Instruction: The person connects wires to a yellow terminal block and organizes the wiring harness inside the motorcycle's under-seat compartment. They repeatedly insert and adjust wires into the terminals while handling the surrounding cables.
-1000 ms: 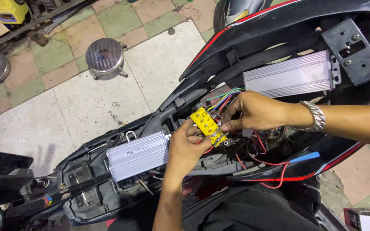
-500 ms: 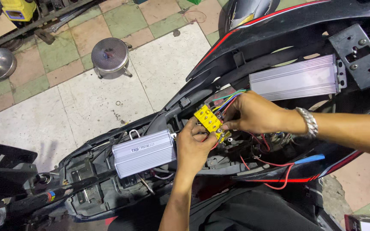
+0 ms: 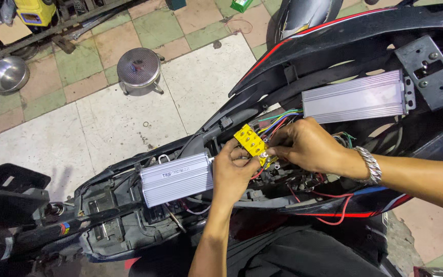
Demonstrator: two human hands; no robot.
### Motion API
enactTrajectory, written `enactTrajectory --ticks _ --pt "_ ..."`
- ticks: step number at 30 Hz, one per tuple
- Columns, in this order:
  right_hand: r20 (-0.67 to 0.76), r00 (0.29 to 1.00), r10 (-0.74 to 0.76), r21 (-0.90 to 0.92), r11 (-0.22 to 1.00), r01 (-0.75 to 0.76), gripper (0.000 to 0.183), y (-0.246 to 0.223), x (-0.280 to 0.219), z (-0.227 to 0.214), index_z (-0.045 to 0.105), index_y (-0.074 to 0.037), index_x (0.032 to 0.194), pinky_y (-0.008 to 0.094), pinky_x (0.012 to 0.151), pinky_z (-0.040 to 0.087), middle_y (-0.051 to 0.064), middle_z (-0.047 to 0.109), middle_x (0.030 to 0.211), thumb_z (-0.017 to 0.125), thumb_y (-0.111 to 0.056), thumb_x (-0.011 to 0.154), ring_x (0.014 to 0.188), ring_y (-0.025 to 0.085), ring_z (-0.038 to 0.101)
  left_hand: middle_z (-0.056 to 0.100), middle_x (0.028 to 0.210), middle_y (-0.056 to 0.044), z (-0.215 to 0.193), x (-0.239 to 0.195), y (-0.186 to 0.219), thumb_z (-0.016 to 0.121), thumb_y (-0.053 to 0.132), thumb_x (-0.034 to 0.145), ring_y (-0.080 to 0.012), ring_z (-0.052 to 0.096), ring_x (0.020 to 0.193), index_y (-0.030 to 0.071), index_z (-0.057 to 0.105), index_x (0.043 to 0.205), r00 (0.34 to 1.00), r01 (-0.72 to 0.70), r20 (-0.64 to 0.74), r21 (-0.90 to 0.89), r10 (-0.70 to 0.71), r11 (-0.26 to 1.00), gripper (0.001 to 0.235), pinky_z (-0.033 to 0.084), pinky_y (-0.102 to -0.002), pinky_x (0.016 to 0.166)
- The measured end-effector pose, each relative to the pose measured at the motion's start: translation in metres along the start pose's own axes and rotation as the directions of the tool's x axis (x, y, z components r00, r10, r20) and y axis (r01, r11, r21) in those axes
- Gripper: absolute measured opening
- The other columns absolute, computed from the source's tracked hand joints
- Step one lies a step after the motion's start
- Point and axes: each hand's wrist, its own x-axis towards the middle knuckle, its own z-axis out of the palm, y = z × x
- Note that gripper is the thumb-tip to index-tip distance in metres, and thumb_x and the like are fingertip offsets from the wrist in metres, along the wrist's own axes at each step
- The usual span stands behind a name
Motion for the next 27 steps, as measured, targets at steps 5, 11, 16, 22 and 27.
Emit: enactTrajectory --ticks 5,11,16,22,27 --pt "-0.034 0.995 -0.097 0.007 0.995 0.097 0.026 0.004 -0.001 0.001 0.077 -0.005 0.101 0.034 0.065 0.059 0.013 0.079 0.081 0.081 -0.014 0.077 0.07 0.023 0.078 0.076 0.099 -0.016 0.0 -0.001 0.001 0.073 -0.001 0.081 -0.0199 0.078 0.085 -0.012 0.049 0.136 1.0 0.015 0.002 -0.008 -0.015 1.0 0.061 0.062 -0.027 0.065" --pt "-0.076 0.987 -0.139 -0.003 0.99 0.139 0.031 0.0 -0.005 0.006 0.067 -0.002 0.104 0.036 0.066 0.059 0.014 0.078 0.083 0.081 -0.012 0.078 0.076 0.028 0.077 0.076 0.098 -0.016 -0.001 0.002 0.0 0.073 -0.001 0.082 -0.0196 0.078 0.084 -0.012 0.053 0.133 0.999 0.018 0.031 -0.019 -0.018 1.0 0.056 0.061 -0.027 0.064" --pt "-0.086 0.979 -0.184 -0.197 0.966 0.164 0.041 -0.004 -0.005 0.008 0.064 -0.001 0.113 0.043 0.063 0.054 0.018 0.074 0.078 0.083 -0.009 0.077 0.072 0.035 0.072 0.076 0.096 -0.015 -0.003 0.002 -0.002 0.072 -0.002 0.081 -0.0177 0.077 0.078 -0.01 0.055 0.134 0.998 0.044 0.034 -0.008 -0.043 0.999 0.056 0.06 -0.026 0.06" --pt "0.15 0.986 0.069 0.22 0.97 -0.101 0.027 0.015 0.012 0.003 0.065 0.001 0.095 0.034 0.062 0.057 0.01 0.076 0.072 0.083 -0.005 0.076 0.067 0.019 0.073 0.074 0.1 -0.019 -0.01 0.004 -0.006 0.074 -0.002 0.083 -0.0168 0.075 0.078 -0.007 0.047 0.143 0.99 0.051 0.132 -0.025 -0.048 0.998 0.066 0.058 -0.026 0.06" --pt "0.382 0.922 0.061 0.607 0.736 -0.3 0.03 0.028 0.023 0.007 0.067 0.001 0.103 0.029 0.067 0.062 0.01 0.075 0.083 0.076 0.006 0.075 0.074 0.014 0.074 0.073 0.111 -0.022 -0.023 0.006 -0.007 0.074 -0.001 0.083 -0.0199 0.076 0.088 -0.006 0.041 0.145 0.965 0.096 0.241 0.036 -0.102 0.995 0.07 0.062 -0.029 0.071"
